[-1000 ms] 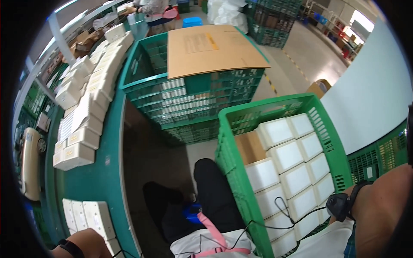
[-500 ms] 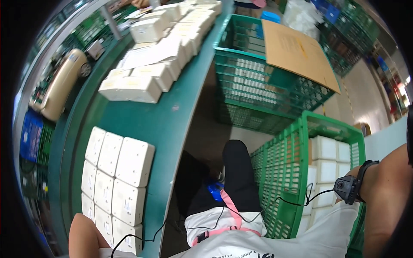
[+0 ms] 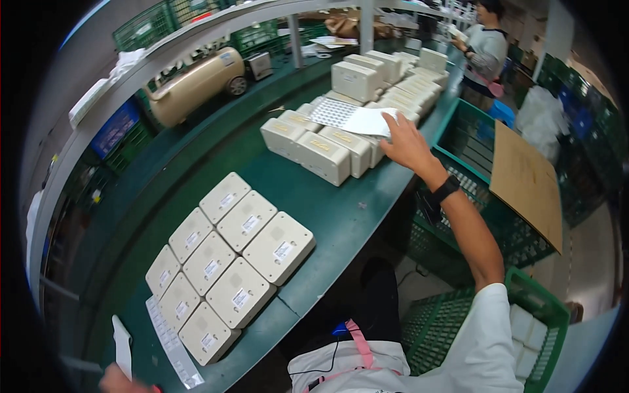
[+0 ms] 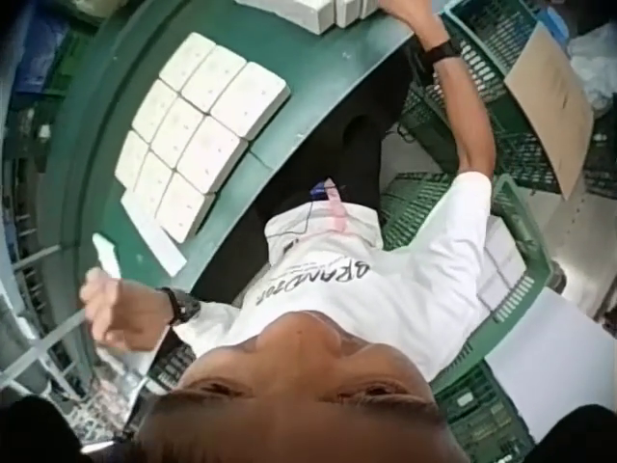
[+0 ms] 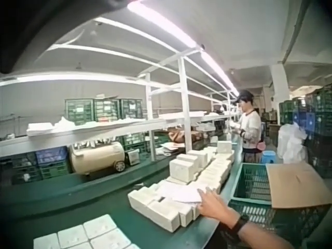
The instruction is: The person peels labels from a sheet and presses them onto the back of plastic cases before recording a video of themselves on a smartphone. They then peel small white pads from a strip and stick them onto the corners of the cases.
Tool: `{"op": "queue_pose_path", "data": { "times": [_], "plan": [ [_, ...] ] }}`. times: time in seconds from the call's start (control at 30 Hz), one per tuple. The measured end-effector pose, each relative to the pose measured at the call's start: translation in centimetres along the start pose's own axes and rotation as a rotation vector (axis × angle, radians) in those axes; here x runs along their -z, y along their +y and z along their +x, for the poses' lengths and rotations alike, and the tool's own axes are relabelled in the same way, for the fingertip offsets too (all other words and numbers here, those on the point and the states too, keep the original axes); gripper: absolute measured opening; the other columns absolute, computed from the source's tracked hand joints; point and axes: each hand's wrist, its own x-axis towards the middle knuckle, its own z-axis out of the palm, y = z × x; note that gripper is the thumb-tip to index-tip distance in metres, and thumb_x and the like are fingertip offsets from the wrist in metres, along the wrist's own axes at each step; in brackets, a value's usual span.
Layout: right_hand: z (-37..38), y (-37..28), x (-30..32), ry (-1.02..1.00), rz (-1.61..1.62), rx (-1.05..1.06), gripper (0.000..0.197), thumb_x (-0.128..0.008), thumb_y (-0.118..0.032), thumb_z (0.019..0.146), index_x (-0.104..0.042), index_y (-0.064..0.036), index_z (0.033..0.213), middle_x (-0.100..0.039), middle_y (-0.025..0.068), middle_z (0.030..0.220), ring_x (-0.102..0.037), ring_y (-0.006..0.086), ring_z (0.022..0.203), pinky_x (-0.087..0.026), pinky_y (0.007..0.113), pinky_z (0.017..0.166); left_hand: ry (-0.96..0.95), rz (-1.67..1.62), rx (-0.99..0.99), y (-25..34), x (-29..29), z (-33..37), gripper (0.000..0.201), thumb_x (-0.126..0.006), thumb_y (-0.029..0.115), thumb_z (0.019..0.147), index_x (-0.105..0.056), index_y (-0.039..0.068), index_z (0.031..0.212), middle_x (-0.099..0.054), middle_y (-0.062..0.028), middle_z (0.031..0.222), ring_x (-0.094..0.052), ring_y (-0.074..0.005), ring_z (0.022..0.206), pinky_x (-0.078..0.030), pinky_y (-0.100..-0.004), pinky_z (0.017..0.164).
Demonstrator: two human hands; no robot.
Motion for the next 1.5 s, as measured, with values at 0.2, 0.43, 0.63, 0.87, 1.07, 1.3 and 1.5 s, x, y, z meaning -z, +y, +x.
{"op": "queue_pose_path", "data": {
  "times": [0.2, 0.43, 0.63, 0.87, 1.07, 1.3, 1.5],
  "plan": [
    [-0.3, 4.3, -4.8, -0.030, 0.116, -0.290, 0.036, -0.050, -0.014, 0.091, -0.058, -0.0005, 0.124, -0.062, 0.0232, 0.119, -0.060, 0.0376, 0.107, -0.047, 0.041, 0.095, 0.054, 0.710, 0.589, -7.5, -4.4, -6.6, 0.026, -0.048, 0.013, 0.094, -0.063, -0.007, 0.088, -0.066, -0.0152, 0.079, -0.058, -0.0207, 0.075, -0.044, -0.0303, 0.070],
    [5.2, -5.0, 4.1, 0.535, 0.734, -0.226, 0.037, -0.046, -0.002, 0.091, -0.058, 0.0001, 0.126, -0.064, 0.0169, 0.124, -0.064, 0.0219, 0.104, -0.048, 0.031, 0.093, 0.105, 0.665, 0.765, -9.9, -7.6, -7.1, 0.024, -0.049, 0.012, 0.093, -0.064, -0.006, 0.096, -0.067, -0.0146, 0.091, -0.061, -0.0213, 0.084, -0.047, -0.0291, 0.073],
    [1.0, -12.4, 12.8, 0.239, 1.256, 0.201, 0.031, -0.054, -0.013, 0.094, -0.056, 0.0019, 0.121, -0.065, 0.0198, 0.117, -0.067, 0.0247, 0.098, -0.054, 0.033, 0.084, 0.154, 0.708, 0.467, -10.0, -9.0, -6.0, 0.048, -0.060, 0.033, 0.089, -0.054, -0.004, 0.120, -0.061, -0.0164, 0.117, -0.060, -0.0246, 0.103, -0.046, -0.0340, 0.086],
    [-5.0, -23.7, 11.6, -0.090, 1.480, 0.399, 0.034, -0.072, -0.005, 0.082, -0.061, 0.0016, 0.113, -0.068, 0.0221, 0.108, -0.069, 0.0306, 0.097, -0.057, 0.036, 0.078, 0.382, 0.063, 0.612, -8.9, -8.4, -7.6, 0.070, -0.067, 0.041, 0.083, -0.043, -0.002, 0.133, -0.056, -0.0171, 0.125, -0.058, -0.0256, 0.109, -0.044, -0.0354, 0.094],
    [-9.6, -25.5, 9.3, -0.524, 1.631, 0.178, 0.034, -0.069, -0.001, 0.083, -0.060, 0.0040, 0.116, -0.066, 0.0234, 0.114, -0.067, 0.0307, 0.104, -0.055, 0.034, 0.084, 0.360, 0.308, 0.789, -8.7, -7.8, -11.0, 0.058, -0.078, 0.018, 0.076, -0.046, 0.000, 0.121, -0.059, -0.0129, 0.112, -0.059, -0.0209, 0.105, -0.045, -0.0338, 0.093],
    [-12.8, -26.6, 9.4, -0.945, 2.096, -0.781, 0.037, -0.070, 0.000, 0.084, -0.058, 0.0045, 0.119, -0.061, 0.0174, 0.124, -0.061, 0.0205, 0.110, -0.052, 0.030, 0.087, 0.548, 0.248, 0.824, -11.0, -8.3, -13.1, 0.051, -0.076, -0.003, 0.076, -0.043, 0.002, 0.115, -0.060, -0.0126, 0.105, -0.061, -0.0173, 0.098, -0.052, -0.0313, 0.084],
    [-15.2, -27.8, 8.6, -0.984, 1.609, -0.606, 0.030, -0.071, -0.005, 0.087, -0.059, 0.0032, 0.113, -0.066, 0.0147, 0.107, -0.065, 0.0147, 0.094, -0.054, 0.027, 0.079, 0.448, 0.162, 0.980, -11.1, -7.1, -13.8, 0.052, -0.077, -0.002, 0.077, -0.048, 0.001, 0.121, -0.062, -0.0132, 0.109, -0.063, -0.0172, 0.098, -0.053, -0.0288, 0.082]
  ]
}}
